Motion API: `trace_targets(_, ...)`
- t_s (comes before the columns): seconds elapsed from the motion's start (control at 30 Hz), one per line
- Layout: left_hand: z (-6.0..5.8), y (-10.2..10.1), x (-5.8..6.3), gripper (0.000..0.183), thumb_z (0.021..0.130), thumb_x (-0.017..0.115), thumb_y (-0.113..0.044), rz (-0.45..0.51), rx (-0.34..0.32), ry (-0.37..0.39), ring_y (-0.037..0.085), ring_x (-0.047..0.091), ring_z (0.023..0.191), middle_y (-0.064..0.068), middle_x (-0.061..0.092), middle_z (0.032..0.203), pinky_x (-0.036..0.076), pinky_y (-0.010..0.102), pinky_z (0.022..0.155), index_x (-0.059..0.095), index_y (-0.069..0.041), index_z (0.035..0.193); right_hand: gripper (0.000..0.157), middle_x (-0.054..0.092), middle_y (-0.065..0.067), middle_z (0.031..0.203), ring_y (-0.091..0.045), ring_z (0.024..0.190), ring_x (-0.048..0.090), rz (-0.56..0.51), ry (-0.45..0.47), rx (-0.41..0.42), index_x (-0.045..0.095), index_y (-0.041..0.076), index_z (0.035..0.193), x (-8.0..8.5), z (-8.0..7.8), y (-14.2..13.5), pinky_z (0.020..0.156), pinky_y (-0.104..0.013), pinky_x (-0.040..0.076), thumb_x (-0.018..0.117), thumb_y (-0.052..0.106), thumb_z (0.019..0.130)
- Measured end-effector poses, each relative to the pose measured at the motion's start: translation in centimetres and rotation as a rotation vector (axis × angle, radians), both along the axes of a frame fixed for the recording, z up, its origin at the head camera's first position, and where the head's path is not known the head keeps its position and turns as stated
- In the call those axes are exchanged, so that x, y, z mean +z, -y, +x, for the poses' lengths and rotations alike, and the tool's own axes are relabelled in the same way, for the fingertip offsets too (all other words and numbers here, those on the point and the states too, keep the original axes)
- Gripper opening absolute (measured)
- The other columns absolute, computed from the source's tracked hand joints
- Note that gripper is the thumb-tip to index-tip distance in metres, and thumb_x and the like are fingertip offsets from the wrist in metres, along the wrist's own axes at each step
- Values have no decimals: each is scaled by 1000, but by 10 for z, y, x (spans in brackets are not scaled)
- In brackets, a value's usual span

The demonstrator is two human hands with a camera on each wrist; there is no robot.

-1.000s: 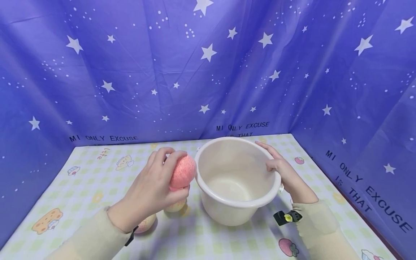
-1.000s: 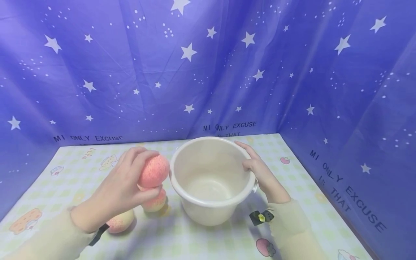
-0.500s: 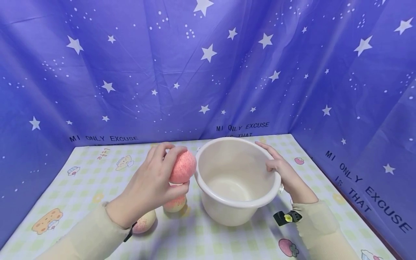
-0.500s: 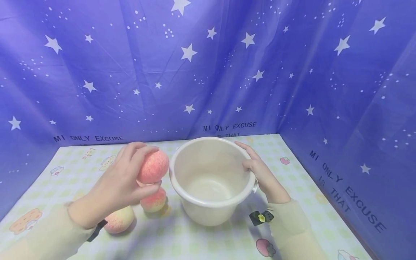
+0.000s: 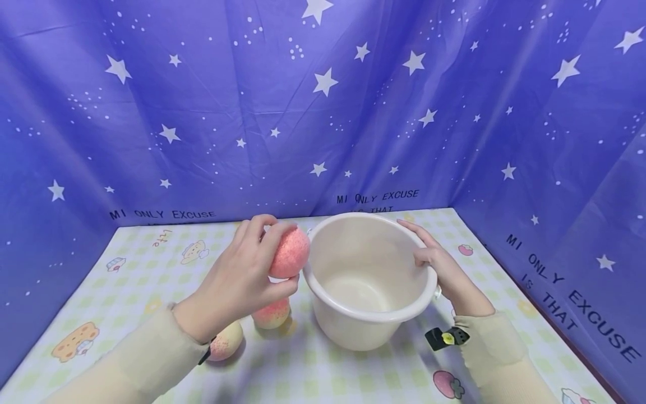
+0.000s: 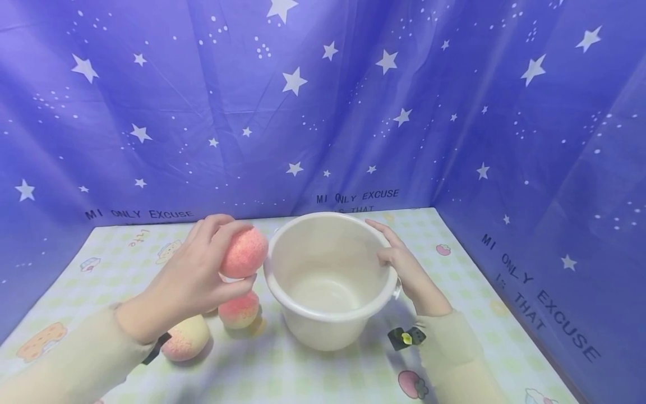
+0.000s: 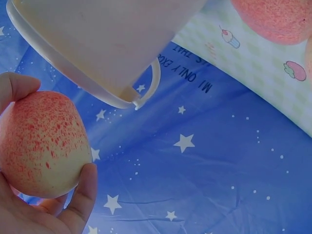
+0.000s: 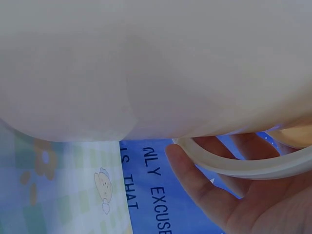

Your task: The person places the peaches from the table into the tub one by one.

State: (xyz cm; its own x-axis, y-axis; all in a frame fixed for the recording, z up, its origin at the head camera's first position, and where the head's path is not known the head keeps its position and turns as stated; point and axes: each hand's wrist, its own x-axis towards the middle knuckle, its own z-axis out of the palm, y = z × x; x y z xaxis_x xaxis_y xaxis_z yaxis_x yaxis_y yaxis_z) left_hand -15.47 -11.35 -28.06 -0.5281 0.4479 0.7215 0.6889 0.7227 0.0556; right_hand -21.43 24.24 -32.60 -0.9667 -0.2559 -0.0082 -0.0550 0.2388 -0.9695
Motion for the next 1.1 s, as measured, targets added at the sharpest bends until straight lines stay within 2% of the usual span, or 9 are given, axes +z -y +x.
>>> trace_targets(0.5,-2,-9,4,70,68,80,-29,3,-3,68,23,46,85,13,53,114,46,31,66,52,-10,129,94,24,-18,157,-26,110,46,13,-3,-1,20,18,158,-1,-3,1,74,-30,47,38,-4,68)
trace_targets(0.9,-4,-16,5,67,70,77,-27,-9,-5,78,25,48,90,13,53,117,49,32,69,52,-11,130,94,23,-18,157,-25,109,47,2,4,-5,20,17,158,-1,-1,1,74,-30,48,37,-4,67)
trace_targets(1.1,-6,-19,7,67,70,77,-27,-24,-10,73,25,48,89,13,54,117,50,32,66,52,-12,131,95,20,-17,159,-28,113,45,13,4,-9,20,18,158,0,0,0,74,-29,48,37,-4,67)
